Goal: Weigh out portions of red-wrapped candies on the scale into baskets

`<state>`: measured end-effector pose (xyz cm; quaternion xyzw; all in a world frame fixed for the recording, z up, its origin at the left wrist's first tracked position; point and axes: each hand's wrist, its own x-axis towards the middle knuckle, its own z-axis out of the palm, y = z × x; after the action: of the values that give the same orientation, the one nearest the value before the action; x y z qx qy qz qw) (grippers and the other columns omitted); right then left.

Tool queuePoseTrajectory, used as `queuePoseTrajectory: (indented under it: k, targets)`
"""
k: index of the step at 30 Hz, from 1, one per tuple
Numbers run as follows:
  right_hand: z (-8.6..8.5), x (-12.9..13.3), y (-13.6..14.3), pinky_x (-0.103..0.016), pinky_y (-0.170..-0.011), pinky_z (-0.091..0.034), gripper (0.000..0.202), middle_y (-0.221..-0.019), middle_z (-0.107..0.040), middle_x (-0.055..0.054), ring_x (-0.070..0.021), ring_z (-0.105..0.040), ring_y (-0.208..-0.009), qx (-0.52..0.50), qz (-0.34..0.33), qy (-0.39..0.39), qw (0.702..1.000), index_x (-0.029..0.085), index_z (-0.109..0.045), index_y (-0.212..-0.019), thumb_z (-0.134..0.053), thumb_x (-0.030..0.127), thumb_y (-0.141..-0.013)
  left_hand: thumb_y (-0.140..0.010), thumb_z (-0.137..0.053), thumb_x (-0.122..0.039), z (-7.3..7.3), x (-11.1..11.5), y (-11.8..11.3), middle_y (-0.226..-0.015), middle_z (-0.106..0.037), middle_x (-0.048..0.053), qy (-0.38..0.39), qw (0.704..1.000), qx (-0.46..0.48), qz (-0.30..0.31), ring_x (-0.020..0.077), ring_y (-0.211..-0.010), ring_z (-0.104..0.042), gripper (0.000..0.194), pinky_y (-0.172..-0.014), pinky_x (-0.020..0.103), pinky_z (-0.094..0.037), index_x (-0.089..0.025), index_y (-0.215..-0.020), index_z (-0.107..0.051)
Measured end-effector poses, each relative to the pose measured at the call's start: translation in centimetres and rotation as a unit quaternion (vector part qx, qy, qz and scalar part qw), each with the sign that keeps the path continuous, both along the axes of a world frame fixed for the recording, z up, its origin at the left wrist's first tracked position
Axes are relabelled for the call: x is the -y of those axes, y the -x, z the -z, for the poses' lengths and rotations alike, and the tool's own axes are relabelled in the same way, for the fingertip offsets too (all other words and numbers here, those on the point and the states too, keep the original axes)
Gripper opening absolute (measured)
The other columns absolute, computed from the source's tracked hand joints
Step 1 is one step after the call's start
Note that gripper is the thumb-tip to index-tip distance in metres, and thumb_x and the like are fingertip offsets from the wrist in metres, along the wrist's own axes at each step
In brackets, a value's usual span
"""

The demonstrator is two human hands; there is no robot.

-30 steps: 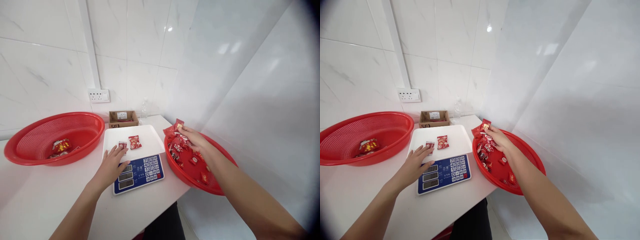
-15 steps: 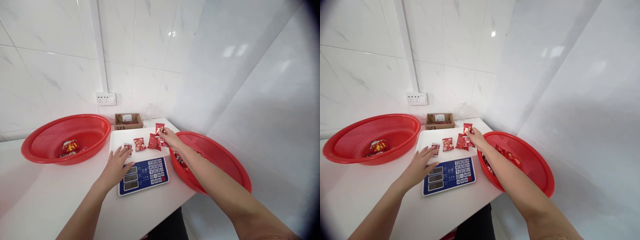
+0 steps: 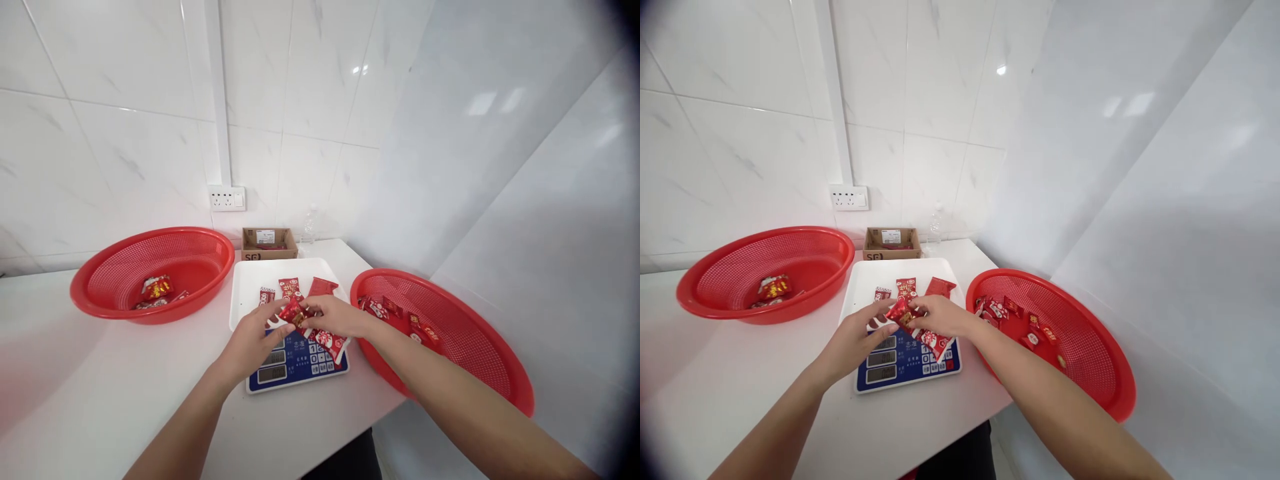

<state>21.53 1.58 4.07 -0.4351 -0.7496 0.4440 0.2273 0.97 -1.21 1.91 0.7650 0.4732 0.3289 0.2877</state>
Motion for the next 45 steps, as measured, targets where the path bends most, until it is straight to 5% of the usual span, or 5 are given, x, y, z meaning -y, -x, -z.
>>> queuePoseTrajectory:
  k: [5, 14, 22, 32, 45]
  targets:
    - [0.3, -0.3, 0.1, -0.023, -0.061, -0.046, 0.019, -0.072, -0.067, 0.003, -0.0135, -0.061, -0.066, 0.048, 0.007, -0.017, 0.999, 0.021, -0.068, -0.088, -0.066, 0.023, -0.069, -0.084, -0.044, -0.035, 0.4, -0.2, -0.2, -0.083, -0.067, 0.0, 0.0, 0.997, 0.074, -0.028, 0.0155, -0.076, -0.061, 0.024, -0.071, 0.028, -0.048, -0.023, -0.099, -0.059]
    - [1.2, -4.5, -1.7, -0.037, -0.088, -0.043, 0.034, -0.109, -0.064, -0.008, -0.0195, -0.059, -0.1, 0.122, 0.23, -0.163, 0.951, 0.02, -0.055, -0.116, -0.039, 0.031, -0.089, -0.082, -0.047, -0.04, -0.2, -0.8, 1.3, -0.077, -0.066, 0.0, -0.054, 0.983, 0.121, -0.128, 0.0159, -0.074, -0.061, 0.025, -0.067, 0.026, -0.047, -0.022, -0.094, -0.059]
    - [2.5, -2.0, -0.6, -0.042, -0.106, -0.027, 0.043, -0.13, -0.055, -0.011, -0.0248, -0.04, -0.127, 0.245, 0.102, -0.231, 0.936, 0.018, -0.059, -0.119, -0.058, 0.017, -0.076, -0.081, -0.05, -0.042, -0.9, -1.0, 2.5, -0.075, -0.064, 0.0, -0.103, 0.961, 0.151, -0.206, 0.0153, -0.073, -0.059, 0.028, -0.068, 0.026, -0.048, -0.02, -0.095, -0.06]
    - [2.3, -4.1, 0.5, -0.055, -0.102, -0.027, 0.044, -0.136, -0.046, -0.017, -0.0337, -0.029, -0.132, 0.346, 0.142, -0.256, 0.891, 0.015, -0.05, -0.129, -0.042, 0.013, -0.086, -0.082, -0.049, -0.041, -0.8, -0.9, 2.7, -0.076, -0.065, 0.001, -0.124, 0.963, 0.136, -0.197, 0.0158, -0.074, -0.06, 0.028, -0.071, 0.029, -0.049, -0.019, -0.096, -0.06]
    - [3.0, -3.8, 3.7, -0.063, -0.106, -0.005, 0.043, -0.148, -0.032, -0.004, -0.0325, -0.007, -0.139, 0.325, 0.008, -0.259, 0.909, 0.027, -0.045, -0.133, -0.042, 0.027, -0.089, -0.08, -0.051, -0.042, -1.1, -0.9, 3.0, -0.08, -0.066, 0.003, -0.134, 0.95, 0.168, -0.225, 0.0164, -0.076, -0.06, 0.029, -0.069, 0.028, -0.049, -0.019, -0.096, -0.061]
